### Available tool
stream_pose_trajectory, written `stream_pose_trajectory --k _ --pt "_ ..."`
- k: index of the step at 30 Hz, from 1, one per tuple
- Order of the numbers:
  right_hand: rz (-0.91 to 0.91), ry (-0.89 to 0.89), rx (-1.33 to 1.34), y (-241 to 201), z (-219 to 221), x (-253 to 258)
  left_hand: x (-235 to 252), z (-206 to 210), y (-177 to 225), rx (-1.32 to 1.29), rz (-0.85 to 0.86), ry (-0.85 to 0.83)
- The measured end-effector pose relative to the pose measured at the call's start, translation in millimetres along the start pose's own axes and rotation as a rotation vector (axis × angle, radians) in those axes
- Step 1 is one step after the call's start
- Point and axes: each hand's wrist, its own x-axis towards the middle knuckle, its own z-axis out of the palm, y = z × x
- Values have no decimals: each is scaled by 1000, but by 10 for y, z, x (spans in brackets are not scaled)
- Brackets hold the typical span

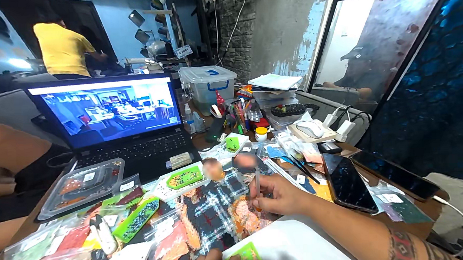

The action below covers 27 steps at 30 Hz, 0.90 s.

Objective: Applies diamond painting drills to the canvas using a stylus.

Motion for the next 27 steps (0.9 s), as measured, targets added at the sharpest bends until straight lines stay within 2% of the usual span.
stream_pose_trajectory --k 14,27 --pt "-65 -40 -38 25 -7 5 -2 -10 8 14 2 -11" --pt "-69 22 -19 24 -3 -14 -8 -8 12 -11 17 16"
